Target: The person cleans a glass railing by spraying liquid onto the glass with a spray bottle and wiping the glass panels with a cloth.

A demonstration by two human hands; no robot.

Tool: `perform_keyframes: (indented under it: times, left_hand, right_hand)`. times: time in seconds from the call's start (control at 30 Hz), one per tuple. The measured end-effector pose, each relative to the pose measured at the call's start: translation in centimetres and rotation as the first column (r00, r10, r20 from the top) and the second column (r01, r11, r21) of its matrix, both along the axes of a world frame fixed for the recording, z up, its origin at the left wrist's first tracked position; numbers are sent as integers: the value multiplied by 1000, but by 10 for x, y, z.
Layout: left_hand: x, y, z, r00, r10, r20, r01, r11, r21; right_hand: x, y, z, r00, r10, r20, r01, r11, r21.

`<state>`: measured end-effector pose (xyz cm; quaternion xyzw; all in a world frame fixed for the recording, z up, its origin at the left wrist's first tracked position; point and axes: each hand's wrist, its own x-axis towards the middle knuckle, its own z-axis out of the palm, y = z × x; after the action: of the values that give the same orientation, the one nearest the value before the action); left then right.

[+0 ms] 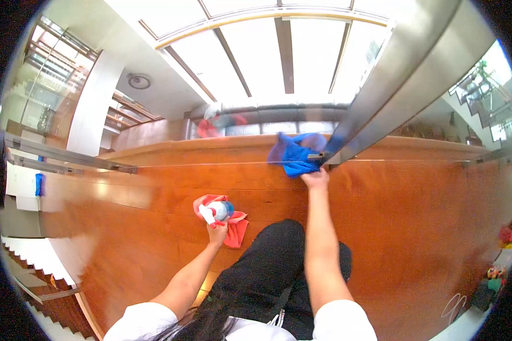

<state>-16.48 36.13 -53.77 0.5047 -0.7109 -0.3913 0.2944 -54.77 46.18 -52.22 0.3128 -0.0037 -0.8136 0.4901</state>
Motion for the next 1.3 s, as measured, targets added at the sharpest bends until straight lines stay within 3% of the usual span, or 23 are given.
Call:
perform_keyframes:
  times: [0.07,0.13,0.17,0.27,0.33,0.4,0.43,0.53,0.6,0.67,0.73,0.8,0.87,0.93,1.03,1.13,1.2,1.27,1.3]
  left_hand:
    - [0,5,-2,1000,-19,14,19,1000,9]
    - [-16,11,6,987,-114,117,105,991,79]
    - [-30,22,17,1000,-23,-4,23,999,32]
    - [-35,21,21,996,-73,-55,77,995,68]
    - [-27,17,25,997,-71,1,71,994,88]
    - [-19,16,41,968,-219,123,219,976,14]
    - [-13,12,53,937,-295,187,288,955,64]
    - [-3,-3,54,952,-299,59,296,954,52]
    - [-20,-2,83,933,-306,190,310,951,9]
    - [-25,-10,39,921,-387,53,384,922,52]
    - [-47,1,29,952,-305,14,305,952,5]
    - [-62,6,10,995,-100,9,99,994,37]
    - [-75,9,22,980,-193,49,195,980,-45]
    - [-82,12,40,914,-356,196,385,913,-135]
    - [-91,18,40,822,-494,283,547,823,-154]
    - [-107,16,43,777,-611,151,621,784,-22]
    - [-126,26,54,754,-644,130,651,758,-21]
    - [-157,49,63,794,-603,-73,604,771,205]
    - [-167,59,50,767,-619,-170,642,741,196]
  right_hand:
    - [21,24,22,999,36,-29,-33,992,119]
    - [49,49,37,858,351,-374,-81,813,577]
    - [53,71,43,863,351,-365,-83,809,581]
    - [73,121,57,817,355,-454,-125,878,462]
    - [91,136,81,798,267,-540,36,873,486]
    - [111,143,79,801,286,-526,6,875,485]
    - [120,142,81,807,293,-512,-7,873,488]
    - [147,126,92,736,354,-577,41,827,560]
    - [151,126,109,725,371,-580,48,813,581]
    - [144,137,125,751,324,-575,25,857,514]
    - [135,164,136,729,318,-606,110,819,563]
    - [126,206,139,729,269,-629,253,748,614]
    - [116,259,133,736,220,-641,350,686,638]
    - [105,307,133,689,310,-655,474,491,731]
    - [75,390,82,694,321,-645,651,104,752]
    - [42,460,34,659,280,-698,751,-188,633]
    - [17,504,-4,714,487,-504,695,-401,597]
    - [-18,542,-56,547,820,-170,764,-405,503]
    - [-19,511,-39,707,691,149,499,-637,587]
